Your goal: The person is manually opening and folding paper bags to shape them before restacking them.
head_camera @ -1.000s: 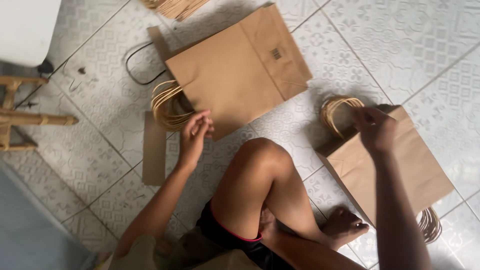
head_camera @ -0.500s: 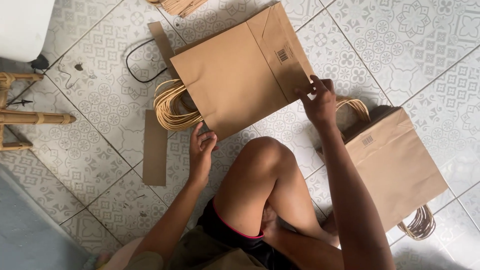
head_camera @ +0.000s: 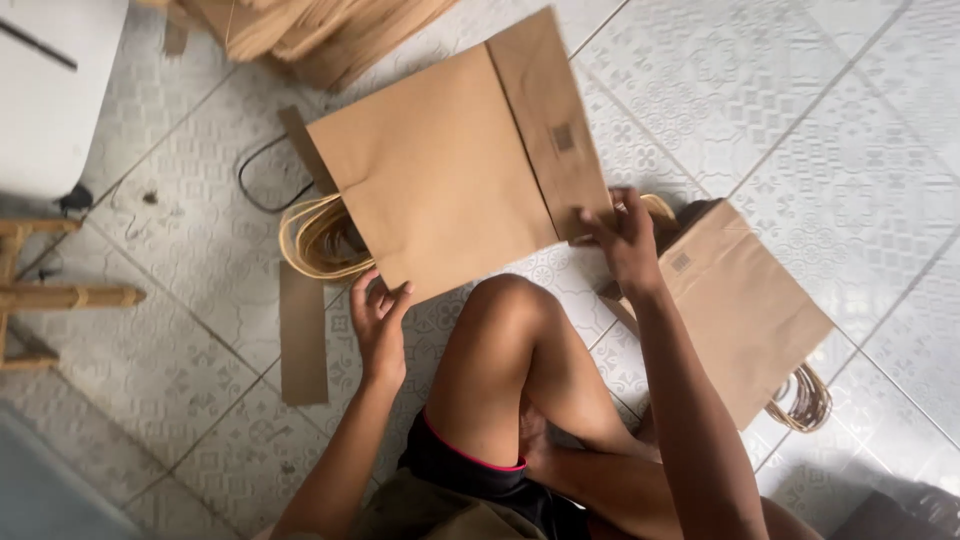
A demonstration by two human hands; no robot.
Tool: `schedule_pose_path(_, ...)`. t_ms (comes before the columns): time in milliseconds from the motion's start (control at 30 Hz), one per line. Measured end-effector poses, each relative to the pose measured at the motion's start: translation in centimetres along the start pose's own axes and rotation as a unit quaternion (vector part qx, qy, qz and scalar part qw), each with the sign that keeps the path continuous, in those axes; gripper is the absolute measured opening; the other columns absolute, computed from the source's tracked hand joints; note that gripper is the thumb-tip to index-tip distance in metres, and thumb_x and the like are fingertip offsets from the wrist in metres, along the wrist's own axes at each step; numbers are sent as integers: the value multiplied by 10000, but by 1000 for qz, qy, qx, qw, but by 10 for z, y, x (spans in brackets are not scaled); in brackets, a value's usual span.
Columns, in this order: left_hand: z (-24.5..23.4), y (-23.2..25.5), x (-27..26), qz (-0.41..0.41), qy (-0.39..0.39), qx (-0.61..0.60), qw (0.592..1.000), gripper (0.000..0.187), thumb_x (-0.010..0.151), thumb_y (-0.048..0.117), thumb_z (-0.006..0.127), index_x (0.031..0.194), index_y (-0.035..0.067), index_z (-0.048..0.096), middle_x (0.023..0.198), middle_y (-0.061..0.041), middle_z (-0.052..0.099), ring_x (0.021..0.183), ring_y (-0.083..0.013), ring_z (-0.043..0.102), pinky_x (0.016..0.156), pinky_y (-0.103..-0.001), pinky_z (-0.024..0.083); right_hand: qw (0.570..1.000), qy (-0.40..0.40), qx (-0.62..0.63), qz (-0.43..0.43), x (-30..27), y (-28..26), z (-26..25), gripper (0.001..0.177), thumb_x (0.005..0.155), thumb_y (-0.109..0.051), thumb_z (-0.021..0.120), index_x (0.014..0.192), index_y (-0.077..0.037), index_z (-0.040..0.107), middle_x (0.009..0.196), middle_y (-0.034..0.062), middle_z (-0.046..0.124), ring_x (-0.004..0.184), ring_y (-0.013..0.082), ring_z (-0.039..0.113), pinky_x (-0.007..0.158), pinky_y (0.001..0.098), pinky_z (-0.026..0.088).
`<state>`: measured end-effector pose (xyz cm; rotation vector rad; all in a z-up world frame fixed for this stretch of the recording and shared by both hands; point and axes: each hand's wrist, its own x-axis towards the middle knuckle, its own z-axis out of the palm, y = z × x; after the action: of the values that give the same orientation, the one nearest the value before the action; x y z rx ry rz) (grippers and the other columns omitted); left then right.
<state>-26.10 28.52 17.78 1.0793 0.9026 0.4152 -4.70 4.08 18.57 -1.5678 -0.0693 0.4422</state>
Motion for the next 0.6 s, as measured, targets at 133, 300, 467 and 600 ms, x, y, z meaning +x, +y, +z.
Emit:
schedule_pose_path(133, 14, 22, -14, 69, -49, -40, 996, 486, 903, 19, 737, 1307, 110, 483, 1174, -95, 605, 1085, -172, 617, 959, -393, 553, 997, 40, 21, -64, -71, -22, -36, 293, 919, -12, 740, 1050, -69, 484, 1130, 124, 648, 1029, 242, 666, 896, 411, 581)
schedule_pose_path(300, 44, 59, -38, 230, -180, -50, 955, 418, 852, -36, 789, 1230, 35, 626, 1181, -67, 656, 1192, -131, 591, 947, -288, 558, 994, 79, 47, -52, -157, 2, -100, 584, 704, 178, 799, 1196, -33, 566, 1013, 187, 740, 911, 316, 747, 771, 483, 632)
schedule_pose_path(467, 90, 107, -86, 196, -346, -126, 909, 536, 894, -27, 731, 1369, 107, 523, 1023, -18, 628, 978, -97, 528, 824, -232, 453, 973, 105, 153, -137, -235, -42, -111, 451, 664, 190, 785, 1061, -11, 708, 971, 160, 766, 850, 294, 767, 748, 440, 645)
schedule_pose_path(600, 136, 106, -154, 140, -408, -127, 893, 350, 855, 18, 797, 1112, 116, 580, 906, 22, 646, 916, -66, 658, 909, -299, 583, 943, 160, 203, -209, -280, -37, -136, 458, 694, 181, 785, 1104, 6, 678, 1001, 165, 748, 900, 315, 762, 802, 470, 634)
